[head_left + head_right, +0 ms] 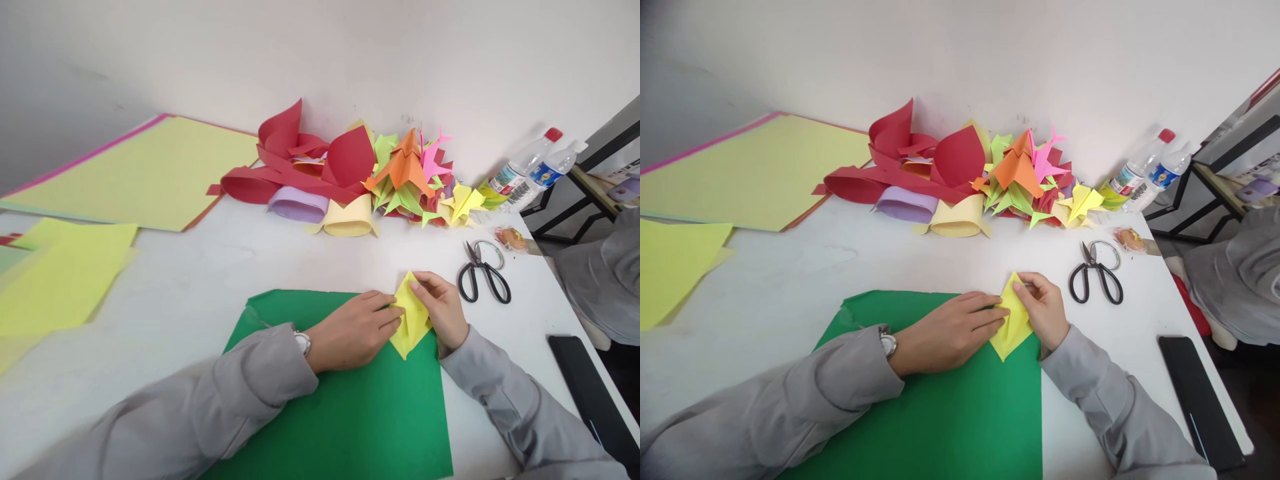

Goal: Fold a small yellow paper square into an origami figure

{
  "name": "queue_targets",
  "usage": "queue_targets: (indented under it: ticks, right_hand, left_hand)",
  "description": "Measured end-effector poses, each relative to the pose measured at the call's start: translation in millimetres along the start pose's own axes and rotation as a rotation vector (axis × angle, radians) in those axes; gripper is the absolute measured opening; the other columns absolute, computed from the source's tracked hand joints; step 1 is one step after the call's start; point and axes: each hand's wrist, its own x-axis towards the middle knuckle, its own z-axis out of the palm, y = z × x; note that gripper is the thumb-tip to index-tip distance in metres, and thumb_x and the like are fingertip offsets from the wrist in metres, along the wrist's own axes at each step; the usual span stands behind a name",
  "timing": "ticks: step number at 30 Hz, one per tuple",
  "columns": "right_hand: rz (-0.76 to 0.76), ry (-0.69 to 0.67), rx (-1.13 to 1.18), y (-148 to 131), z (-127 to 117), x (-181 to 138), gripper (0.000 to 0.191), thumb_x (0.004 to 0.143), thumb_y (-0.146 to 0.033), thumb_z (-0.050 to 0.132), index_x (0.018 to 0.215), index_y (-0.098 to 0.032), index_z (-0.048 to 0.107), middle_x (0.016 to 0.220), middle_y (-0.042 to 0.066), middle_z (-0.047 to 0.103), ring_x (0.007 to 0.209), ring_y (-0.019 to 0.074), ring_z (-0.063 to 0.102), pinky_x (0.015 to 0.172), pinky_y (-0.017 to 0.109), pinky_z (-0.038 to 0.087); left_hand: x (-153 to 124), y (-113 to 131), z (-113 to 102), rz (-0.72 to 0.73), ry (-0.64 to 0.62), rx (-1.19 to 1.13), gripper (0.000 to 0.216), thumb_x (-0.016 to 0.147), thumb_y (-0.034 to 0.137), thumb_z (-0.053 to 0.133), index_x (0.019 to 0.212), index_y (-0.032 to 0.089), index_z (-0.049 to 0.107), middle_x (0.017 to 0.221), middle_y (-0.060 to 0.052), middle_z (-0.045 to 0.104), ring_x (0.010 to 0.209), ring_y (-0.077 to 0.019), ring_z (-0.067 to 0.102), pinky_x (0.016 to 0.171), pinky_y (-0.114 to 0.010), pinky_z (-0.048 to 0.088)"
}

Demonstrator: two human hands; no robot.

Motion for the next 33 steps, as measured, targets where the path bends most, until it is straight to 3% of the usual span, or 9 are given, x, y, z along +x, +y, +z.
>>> queue_targets:
  ticks: [5,9,14,20,25,28,33]
  right_hand:
    - [-0.009,0.003,-0.003,-0.4,-1.2,-0.4,0.023,0.074,-0.040,0.071,0.086,-0.021,0.070,0.085,0.002,0.071,0.078,0.0174,0.063,0.076,0.031,0.051]
    - [-0.023,0.010,-0.005,-2.6,-2.4,-1.4,0.022,0.078,-0.042,0.066,0.085,-0.022,0.072,0.083,0.002,0.071,0.077,0.0163,0.062,0.076,0.029,0.049]
    - [0.017,0.033,0.013,-0.7,-3.8,-2.9,0.032,0.083,-0.049,0.059,0.085,-0.019,0.071,0.082,0.003,0.070,0.073,0.0164,0.062,0.069,0.028,0.050]
    - [-0.005,0.059,0.072,6.0,-5.4,-3.6,0.033,0.084,-0.049,0.057,0.087,-0.019,0.069,0.085,0.005,0.070,0.074,0.0178,0.063,0.070,0.031,0.050]
    - [-0.127,0.166,-0.141,4.7,-9.8,-5.1,0.030,0.085,-0.047,0.056,0.084,-0.020,0.069,0.087,0.005,0.070,0.072,0.0166,0.060,0.069,0.030,0.049]
    - [-0.172,0.098,-0.262,2.4,-11.8,-6.7,0.029,0.086,-0.045,0.056,0.080,-0.020,0.069,0.080,0.004,0.069,0.073,0.0178,0.061,0.070,0.030,0.049]
    - [-0.243,0.021,-0.362,-0.5,-11.5,-9.2,0.027,0.089,-0.039,0.052,0.081,-0.021,0.070,0.080,0.004,0.069,0.075,0.0183,0.062,0.072,0.031,0.049]
  left_hand:
    - [2.4,-0.5,-2.9,-0.002,-0.027,-0.010,0.027,0.091,0.012,0.042,0.109,0.009,0.061,0.109,-0.011,0.067,0.098,-0.0231,0.057,0.086,-0.038,0.047]
    - [3.1,-0.4,-3.1,0.002,-0.082,-0.019,0.025,0.092,0.014,0.043,0.108,0.012,0.062,0.111,-0.011,0.066,0.098,-0.0227,0.057,0.085,-0.038,0.046]
    - [1.4,0.0,1.1,0.061,-0.065,-0.013,0.026,0.092,0.014,0.042,0.107,0.008,0.062,0.116,-0.011,0.065,0.110,-0.0235,0.055,0.095,-0.038,0.041]
    - [1.6,0.2,-0.5,0.052,-0.077,0.006,0.027,0.092,0.013,0.042,0.112,0.008,0.060,0.119,-0.012,0.064,0.103,-0.0229,0.058,0.087,-0.037,0.043]
    - [2.0,1.0,-3.0,0.035,-0.079,0.041,0.026,0.092,0.013,0.043,0.110,0.008,0.061,0.115,-0.014,0.065,0.095,-0.0219,0.059,0.080,-0.037,0.044]
    - [2.4,1.8,-2.4,0.026,-0.100,0.051,0.028,0.094,0.020,0.042,0.111,0.008,0.061,0.120,-0.014,0.063,0.098,-0.0224,0.058,0.082,-0.037,0.044]
    - [2.3,2.7,2.8,0.009,-0.106,0.042,0.035,0.094,0.027,0.044,0.119,0.006,0.057,0.123,-0.013,0.062,0.115,-0.0243,0.051,0.099,-0.039,0.037]
